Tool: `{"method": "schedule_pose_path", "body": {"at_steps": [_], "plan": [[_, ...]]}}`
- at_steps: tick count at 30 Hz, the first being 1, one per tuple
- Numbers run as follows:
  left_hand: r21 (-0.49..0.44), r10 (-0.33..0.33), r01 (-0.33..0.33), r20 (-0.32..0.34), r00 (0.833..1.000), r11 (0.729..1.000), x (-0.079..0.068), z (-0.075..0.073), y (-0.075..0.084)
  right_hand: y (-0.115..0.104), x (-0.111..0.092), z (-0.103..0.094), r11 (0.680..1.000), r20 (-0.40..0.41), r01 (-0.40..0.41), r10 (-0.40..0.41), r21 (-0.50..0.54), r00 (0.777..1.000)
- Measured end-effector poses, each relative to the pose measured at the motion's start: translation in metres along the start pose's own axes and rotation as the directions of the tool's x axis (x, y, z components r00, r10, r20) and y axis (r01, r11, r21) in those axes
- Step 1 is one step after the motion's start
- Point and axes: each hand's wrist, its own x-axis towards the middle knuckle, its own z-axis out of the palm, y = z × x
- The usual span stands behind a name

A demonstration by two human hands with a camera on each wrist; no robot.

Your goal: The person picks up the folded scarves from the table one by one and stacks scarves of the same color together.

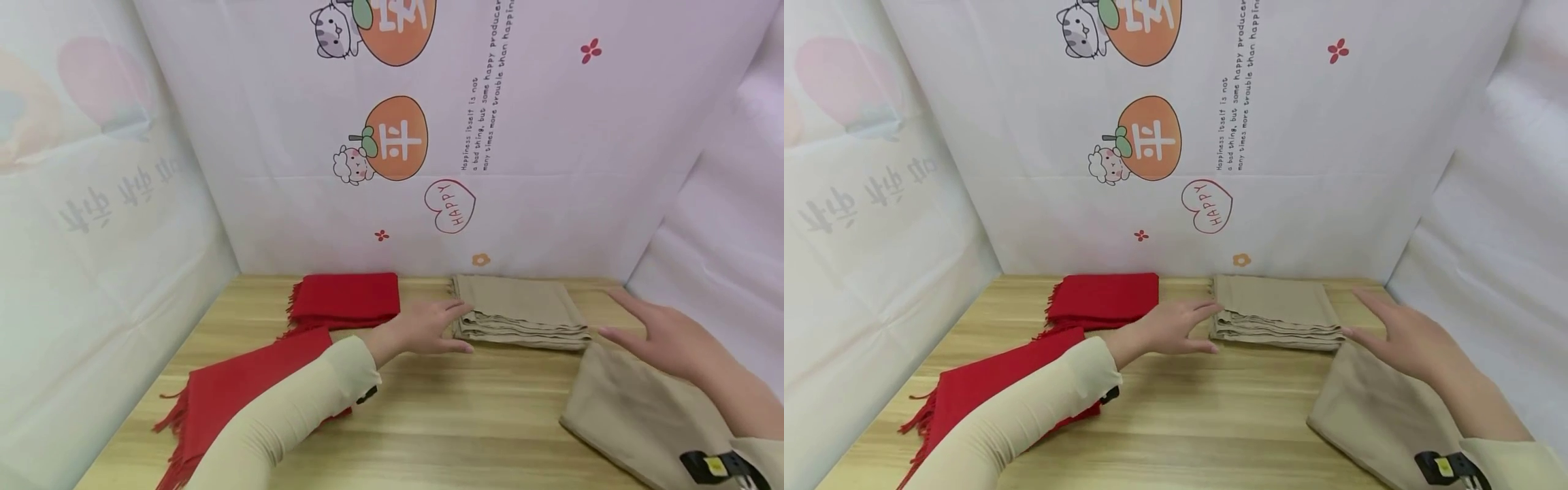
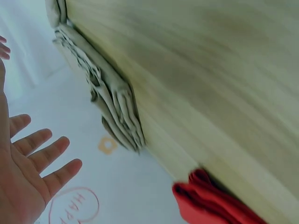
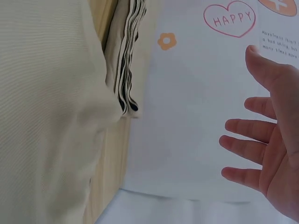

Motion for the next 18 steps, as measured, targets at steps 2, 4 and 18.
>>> {"method": "schedule_pose_path", "body": {"at_steps": [2,4,18], "plan": [[-0.017,0.002,-0.002,0.01,1.0,1.0,0.004,0.003,0.007,0.004,-0.006,0.001,0.999,0.015,-0.034,0.034,-0.016,0.999],[-0.03,0.003,-0.003,0.017,1.0,1.0,0.008,0.006,0.013,0.009,-0.013,0.001,0.997,0.022,-0.065,0.066,-0.037,0.998],[-0.265,0.011,0.03,0.154,0.988,0.964,0.036,0.029,0.059,0.056,-0.073,0.018,0.97,-0.229,-0.241,0.245,0.044,0.942]]}}
